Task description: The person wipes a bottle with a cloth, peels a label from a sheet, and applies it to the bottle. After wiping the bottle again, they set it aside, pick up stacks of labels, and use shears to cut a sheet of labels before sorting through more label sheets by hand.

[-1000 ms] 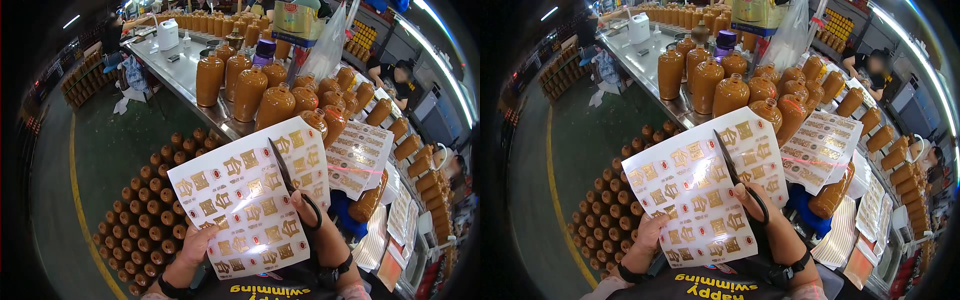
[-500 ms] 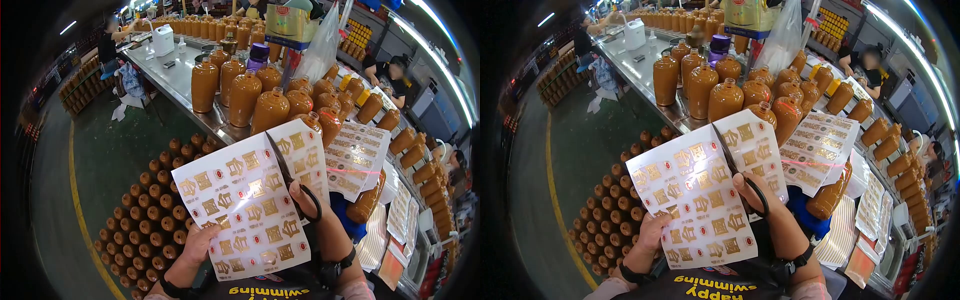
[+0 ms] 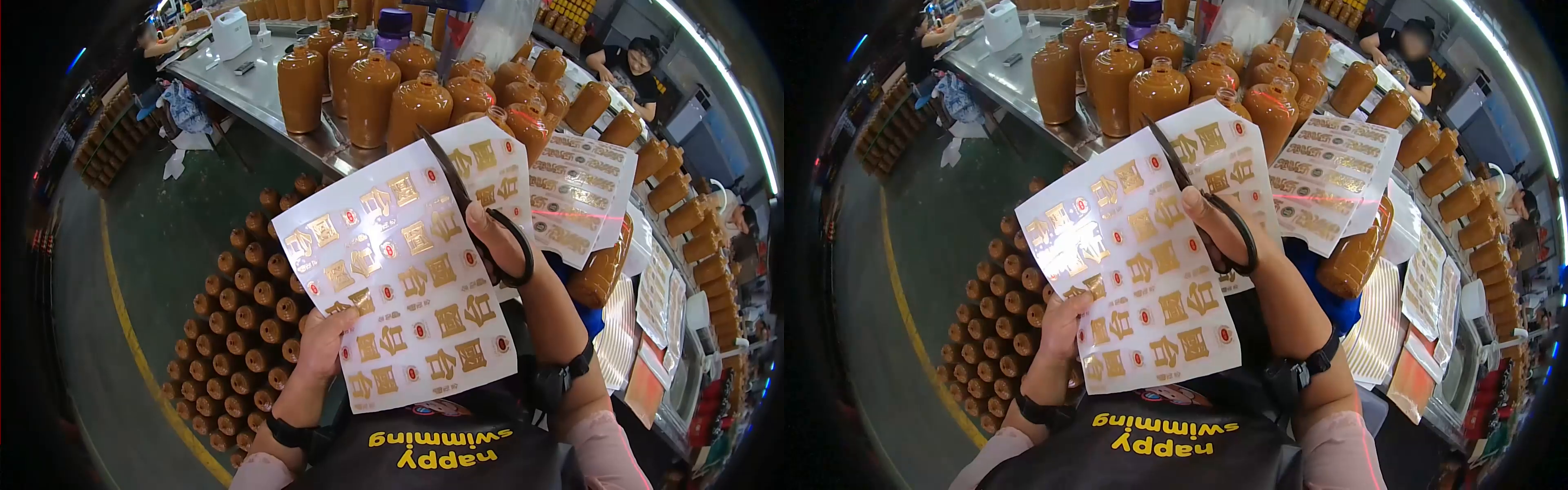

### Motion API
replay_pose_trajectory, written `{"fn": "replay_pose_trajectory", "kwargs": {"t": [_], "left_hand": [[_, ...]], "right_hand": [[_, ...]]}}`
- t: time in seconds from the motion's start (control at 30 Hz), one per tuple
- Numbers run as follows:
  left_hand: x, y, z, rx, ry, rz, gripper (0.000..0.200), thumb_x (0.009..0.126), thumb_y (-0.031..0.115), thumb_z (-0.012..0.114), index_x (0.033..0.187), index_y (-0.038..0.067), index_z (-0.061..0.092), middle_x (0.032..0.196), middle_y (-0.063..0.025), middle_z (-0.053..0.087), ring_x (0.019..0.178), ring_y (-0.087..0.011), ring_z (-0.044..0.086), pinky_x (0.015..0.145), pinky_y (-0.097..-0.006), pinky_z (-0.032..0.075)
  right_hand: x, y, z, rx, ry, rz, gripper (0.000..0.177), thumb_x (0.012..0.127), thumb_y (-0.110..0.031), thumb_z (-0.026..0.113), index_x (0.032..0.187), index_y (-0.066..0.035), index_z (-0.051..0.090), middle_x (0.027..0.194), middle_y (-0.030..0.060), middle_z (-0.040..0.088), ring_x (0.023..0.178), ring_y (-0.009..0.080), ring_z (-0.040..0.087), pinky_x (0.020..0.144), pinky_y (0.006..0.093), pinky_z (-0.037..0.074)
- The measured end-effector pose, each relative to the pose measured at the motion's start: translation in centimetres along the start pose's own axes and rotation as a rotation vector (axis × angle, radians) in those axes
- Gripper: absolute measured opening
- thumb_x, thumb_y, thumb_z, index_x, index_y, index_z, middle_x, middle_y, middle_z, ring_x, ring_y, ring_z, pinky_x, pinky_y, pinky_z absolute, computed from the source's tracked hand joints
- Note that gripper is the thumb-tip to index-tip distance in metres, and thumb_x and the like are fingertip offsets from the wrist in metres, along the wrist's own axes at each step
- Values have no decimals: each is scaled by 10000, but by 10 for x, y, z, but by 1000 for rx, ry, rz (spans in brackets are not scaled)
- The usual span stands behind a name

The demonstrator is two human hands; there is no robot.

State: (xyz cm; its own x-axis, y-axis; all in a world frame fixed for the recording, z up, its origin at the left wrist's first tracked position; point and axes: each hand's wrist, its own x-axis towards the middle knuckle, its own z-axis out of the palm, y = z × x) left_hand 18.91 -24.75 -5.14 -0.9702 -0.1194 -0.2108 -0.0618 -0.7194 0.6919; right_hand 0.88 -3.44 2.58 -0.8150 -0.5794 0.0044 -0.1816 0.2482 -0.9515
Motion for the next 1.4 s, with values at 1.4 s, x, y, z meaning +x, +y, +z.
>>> {"fn": "replay_pose_trajectory", "kwargs": {"t": [1.4], "left_hand": [[94, -94, 5, -559, -466, -277, 545, 849, 114, 515, 1361, -21, 388, 1326, -195, 508, 1191, -345, 521, 1014, -497, 413]], "right_hand": [[-25, -7, -25, -84, 309, -185, 480, 857, -469, 651, 811, 4, 590, 641, 23, 521, 635, 116, 502, 562, 283, 420]]}}
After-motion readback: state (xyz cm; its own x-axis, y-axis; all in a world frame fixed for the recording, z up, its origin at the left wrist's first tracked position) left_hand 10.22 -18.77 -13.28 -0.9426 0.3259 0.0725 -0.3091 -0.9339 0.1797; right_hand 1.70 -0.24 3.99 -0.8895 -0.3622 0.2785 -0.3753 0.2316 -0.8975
